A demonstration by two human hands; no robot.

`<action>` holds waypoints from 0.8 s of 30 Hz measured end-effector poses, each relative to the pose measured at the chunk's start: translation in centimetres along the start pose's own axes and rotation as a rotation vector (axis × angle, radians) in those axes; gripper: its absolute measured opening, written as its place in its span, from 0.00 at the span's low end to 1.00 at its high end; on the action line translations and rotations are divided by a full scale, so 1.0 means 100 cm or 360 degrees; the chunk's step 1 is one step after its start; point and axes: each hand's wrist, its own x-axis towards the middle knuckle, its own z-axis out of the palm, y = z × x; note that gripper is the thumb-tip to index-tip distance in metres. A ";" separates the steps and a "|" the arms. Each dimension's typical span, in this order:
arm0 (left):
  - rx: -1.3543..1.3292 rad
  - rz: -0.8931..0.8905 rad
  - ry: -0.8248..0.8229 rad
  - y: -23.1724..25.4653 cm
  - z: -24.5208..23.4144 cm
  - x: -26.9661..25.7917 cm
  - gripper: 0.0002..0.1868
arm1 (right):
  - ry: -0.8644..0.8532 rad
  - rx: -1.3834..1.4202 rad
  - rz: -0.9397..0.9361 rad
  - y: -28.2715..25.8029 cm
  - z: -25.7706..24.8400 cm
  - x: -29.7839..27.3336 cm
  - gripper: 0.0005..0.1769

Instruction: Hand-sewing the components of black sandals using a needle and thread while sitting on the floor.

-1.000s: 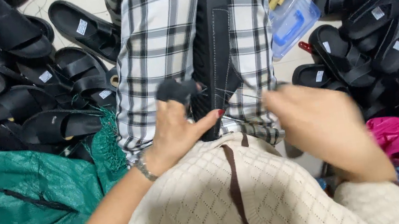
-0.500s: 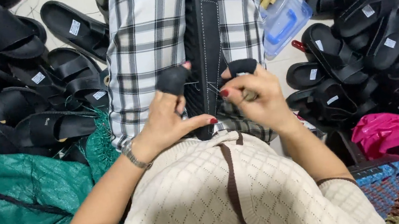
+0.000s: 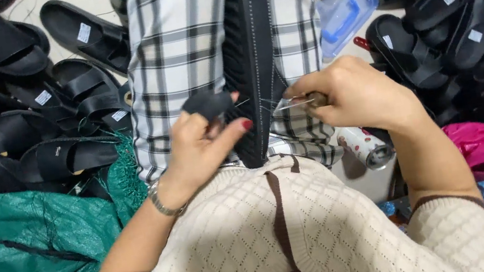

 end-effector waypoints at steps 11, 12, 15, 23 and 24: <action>0.0154 0.0166 0.0318 0.009 -0.010 0.007 0.09 | 0.0324 -0.0346 -0.0395 0.019 0.052 0.001 0.08; 0.0152 0.0176 0.0315 0.007 -0.014 0.005 0.09 | 0.0334 -0.0351 -0.0393 0.024 0.055 -0.004 0.08; 0.0545 0.0260 0.0324 0.003 -0.041 -0.001 0.04 | 0.0943 0.0065 -0.0477 0.046 0.048 -0.018 0.04; 0.1685 0.0193 0.0257 0.022 -0.110 -0.008 0.20 | 0.1336 -0.0251 -0.0393 0.058 0.026 -0.037 0.20; 0.1694 0.0196 0.0259 0.023 -0.085 -0.001 0.20 | 0.1342 -0.0245 -0.0398 0.051 0.031 -0.024 0.20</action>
